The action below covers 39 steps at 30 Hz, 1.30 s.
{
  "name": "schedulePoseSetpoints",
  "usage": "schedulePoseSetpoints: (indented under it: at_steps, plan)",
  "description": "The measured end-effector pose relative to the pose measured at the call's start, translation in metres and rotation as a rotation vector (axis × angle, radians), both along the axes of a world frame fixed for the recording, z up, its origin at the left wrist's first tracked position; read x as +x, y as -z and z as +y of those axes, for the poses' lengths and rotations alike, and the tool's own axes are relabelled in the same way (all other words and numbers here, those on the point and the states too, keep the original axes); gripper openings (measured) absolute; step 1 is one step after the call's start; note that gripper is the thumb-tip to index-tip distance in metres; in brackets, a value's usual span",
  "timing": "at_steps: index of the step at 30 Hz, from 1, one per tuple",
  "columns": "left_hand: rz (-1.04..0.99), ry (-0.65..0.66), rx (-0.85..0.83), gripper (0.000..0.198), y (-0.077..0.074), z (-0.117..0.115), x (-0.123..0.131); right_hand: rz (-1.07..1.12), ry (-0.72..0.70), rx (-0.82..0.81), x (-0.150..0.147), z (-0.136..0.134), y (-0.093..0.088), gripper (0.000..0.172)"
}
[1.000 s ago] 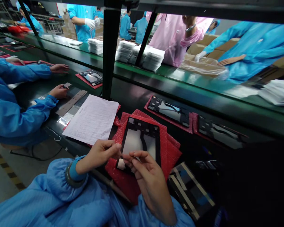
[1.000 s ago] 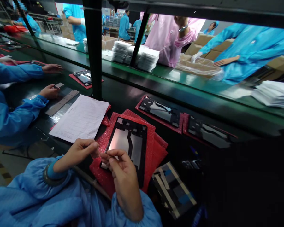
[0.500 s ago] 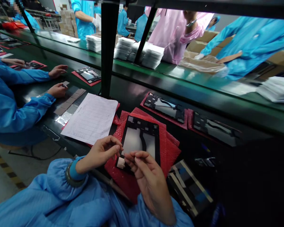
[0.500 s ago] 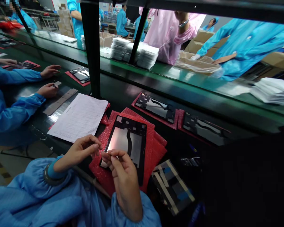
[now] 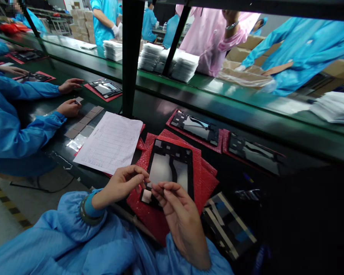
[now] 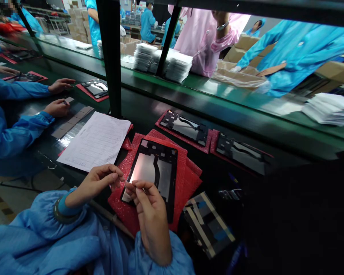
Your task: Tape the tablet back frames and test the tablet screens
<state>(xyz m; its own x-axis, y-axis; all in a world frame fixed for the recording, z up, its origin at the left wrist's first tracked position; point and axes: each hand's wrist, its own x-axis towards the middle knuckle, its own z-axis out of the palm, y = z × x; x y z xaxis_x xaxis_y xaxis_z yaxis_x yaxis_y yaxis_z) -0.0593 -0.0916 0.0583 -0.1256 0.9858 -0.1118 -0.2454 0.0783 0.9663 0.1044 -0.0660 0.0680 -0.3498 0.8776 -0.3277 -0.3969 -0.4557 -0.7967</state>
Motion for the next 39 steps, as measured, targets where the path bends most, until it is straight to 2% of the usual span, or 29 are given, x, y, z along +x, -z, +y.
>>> schedulePoseSetpoints:
  at_steps: [13,15,19,23,26,32,39]
  plan:
    - [-0.025,0.032,0.038,0.024,-0.001,-0.004,0.001,-0.021,-0.02,0.019,0.002,0.0,0.004,0.019]
    - [-0.029,0.042,0.052,0.022,0.0,-0.005,0.002,-0.087,0.021,0.081,0.001,-0.002,0.005,0.021]
    - [0.002,0.078,0.09,0.02,0.0,-0.008,0.003,-0.296,0.135,0.345,-0.003,-0.011,-0.001,0.023]
    - [0.111,0.134,0.153,0.017,-0.001,-0.01,0.004,-0.407,0.006,0.465,-0.007,-0.016,-0.011,0.014]
    - [0.184,0.131,0.206,0.015,-0.003,-0.011,0.006,-0.435,-0.059,0.517,-0.008,-0.015,-0.013,0.01]
    - [0.284,0.101,0.274,0.012,-0.002,-0.01,0.008,-0.448,-0.047,0.437,-0.011,-0.011,-0.009,0.012]
    - [0.185,0.108,0.235,0.015,-0.001,-0.01,0.009,-0.337,-0.094,0.365,-0.012,-0.012,-0.011,0.01]
